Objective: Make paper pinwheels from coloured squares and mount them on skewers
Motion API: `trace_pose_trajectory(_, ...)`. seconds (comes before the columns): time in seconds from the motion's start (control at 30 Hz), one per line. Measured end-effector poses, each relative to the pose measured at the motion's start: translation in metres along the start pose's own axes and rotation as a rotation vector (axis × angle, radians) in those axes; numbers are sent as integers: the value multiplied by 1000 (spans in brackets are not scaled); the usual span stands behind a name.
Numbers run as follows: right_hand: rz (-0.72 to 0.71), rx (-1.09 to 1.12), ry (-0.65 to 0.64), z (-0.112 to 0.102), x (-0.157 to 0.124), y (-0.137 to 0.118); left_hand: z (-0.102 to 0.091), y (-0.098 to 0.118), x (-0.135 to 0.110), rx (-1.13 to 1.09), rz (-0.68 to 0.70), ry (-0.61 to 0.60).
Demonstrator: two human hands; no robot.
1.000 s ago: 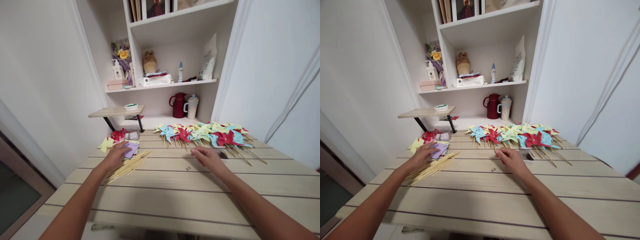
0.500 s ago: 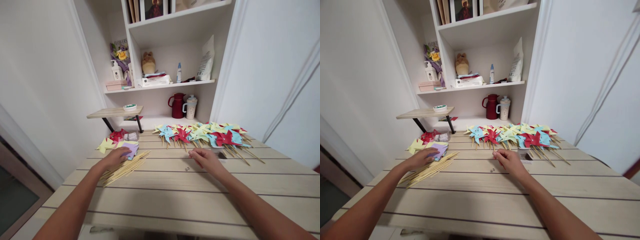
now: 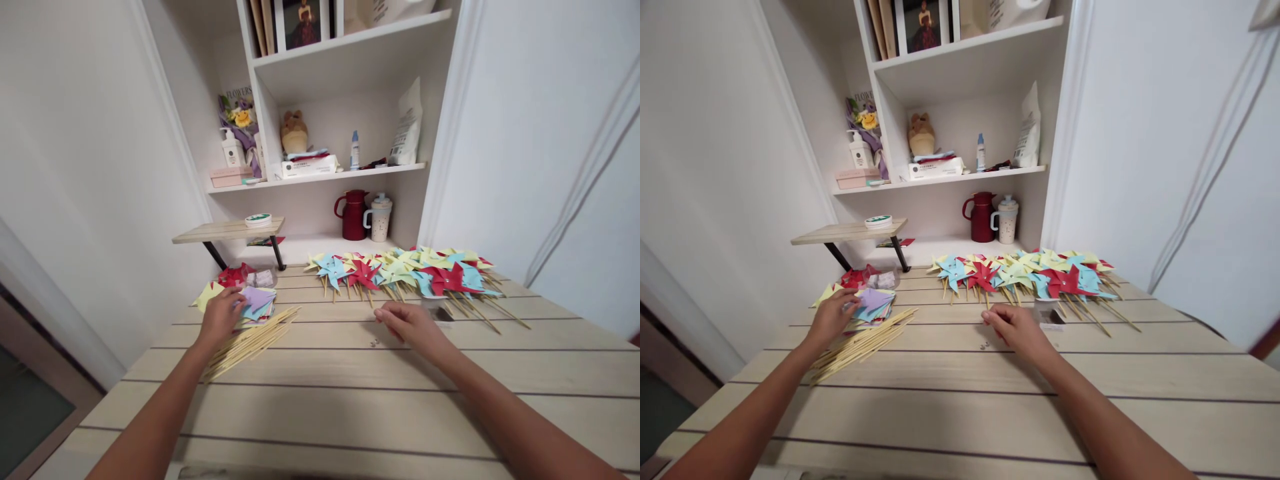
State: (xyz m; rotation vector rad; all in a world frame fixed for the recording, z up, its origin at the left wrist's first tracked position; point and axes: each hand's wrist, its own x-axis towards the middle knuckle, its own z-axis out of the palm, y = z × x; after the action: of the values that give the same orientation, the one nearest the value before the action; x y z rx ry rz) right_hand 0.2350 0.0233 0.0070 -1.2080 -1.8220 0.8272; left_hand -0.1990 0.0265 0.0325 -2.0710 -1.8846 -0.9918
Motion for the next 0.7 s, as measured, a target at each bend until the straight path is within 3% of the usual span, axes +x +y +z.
trace_pose_trajectory(0.07,-30,5,68,-1,0,-3,-5,4,2,47,-19,101)
trace_pose_trajectory(0.2,-37,82,133,-2,-2,-9,-12,24,9,167,-78,415)
trace_pose_trajectory(0.37,102,509,-48,4,-8,-21,-8,75,14,75,-20,567)
trace_pose_trajectory(0.5,215,911,-287,12,-12,-32,11,142,2,-196,241,456)
trace_pose_trajectory(0.57,243,1025,-336,14,-12,-33,27,177,-8,-402,287,354)
trace_pose_trajectory(0.63,265,1103,-347,16,-9,-31,45,205,-17,-656,204,256)
trace_pose_trajectory(0.7,270,1139,-351,15,-6,-28,62,226,-23,-876,37,171)
